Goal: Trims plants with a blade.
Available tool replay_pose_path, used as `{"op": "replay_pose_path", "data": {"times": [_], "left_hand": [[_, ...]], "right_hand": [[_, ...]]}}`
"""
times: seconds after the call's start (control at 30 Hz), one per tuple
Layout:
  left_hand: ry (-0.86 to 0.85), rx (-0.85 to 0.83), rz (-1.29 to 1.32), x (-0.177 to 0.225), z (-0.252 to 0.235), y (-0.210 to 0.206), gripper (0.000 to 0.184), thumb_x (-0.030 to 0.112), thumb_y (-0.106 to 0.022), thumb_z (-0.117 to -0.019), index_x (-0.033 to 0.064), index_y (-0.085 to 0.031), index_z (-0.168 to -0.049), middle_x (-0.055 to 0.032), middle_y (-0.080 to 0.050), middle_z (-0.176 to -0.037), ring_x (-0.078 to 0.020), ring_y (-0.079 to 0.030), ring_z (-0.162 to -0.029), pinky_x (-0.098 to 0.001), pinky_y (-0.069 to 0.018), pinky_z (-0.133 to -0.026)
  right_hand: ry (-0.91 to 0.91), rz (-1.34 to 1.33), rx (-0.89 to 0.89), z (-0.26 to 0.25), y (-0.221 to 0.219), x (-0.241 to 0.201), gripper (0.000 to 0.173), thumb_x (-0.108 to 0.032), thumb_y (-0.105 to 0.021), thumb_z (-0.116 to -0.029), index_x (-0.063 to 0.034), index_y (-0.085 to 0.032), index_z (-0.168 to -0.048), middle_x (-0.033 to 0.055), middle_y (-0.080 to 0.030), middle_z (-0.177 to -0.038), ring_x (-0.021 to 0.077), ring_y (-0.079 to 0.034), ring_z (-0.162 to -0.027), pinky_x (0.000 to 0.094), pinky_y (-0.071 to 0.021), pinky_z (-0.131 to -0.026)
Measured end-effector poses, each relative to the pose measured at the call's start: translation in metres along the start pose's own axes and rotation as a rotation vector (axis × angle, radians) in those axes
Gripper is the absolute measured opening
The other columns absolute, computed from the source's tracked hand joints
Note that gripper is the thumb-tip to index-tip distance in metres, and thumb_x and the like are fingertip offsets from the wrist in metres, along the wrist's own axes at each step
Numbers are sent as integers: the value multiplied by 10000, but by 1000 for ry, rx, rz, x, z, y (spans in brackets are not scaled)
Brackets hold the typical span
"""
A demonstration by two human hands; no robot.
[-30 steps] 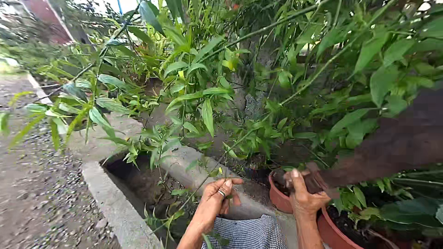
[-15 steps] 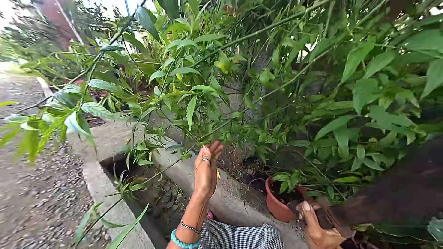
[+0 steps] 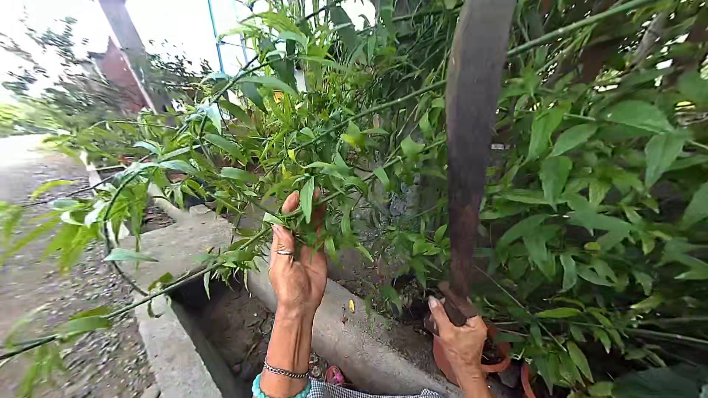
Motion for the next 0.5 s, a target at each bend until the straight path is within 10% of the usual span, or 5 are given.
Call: {"op": "replay_pose_path", "data": {"times": [0.17,0.5], "left_hand": [[-111,-30,-46,16,-4,-15,441,285,-262,-1126,149,-673,-1041,-72,-758,-1126,-213,-693,-1166,-362,-549,-1024],[-304,-112,-261,38,-9,-48,471,245,-222,-1123,205,-592,-834,65,-682,-674,-132,-733,-766,-437,-551,-1030]], "right_hand": [[33,99,-16,6,-7,-3,309,-122,-761,-811,127,-680,-976,77,-697,-809,-64,-626,-721,116,-527,-713],[87,268,-40,28,4,-3,282,-117,-725,-809,126,-704,-952,167,-722,-801,66,-686,-724,196,-549,-727]]}}
Point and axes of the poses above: each hand's wrist, its own z-axis away from the middle knuckle, its own y-axis out of the back of the hand, x = y × z, the point moved 6 cm from there along -z, towards the middle knuckle
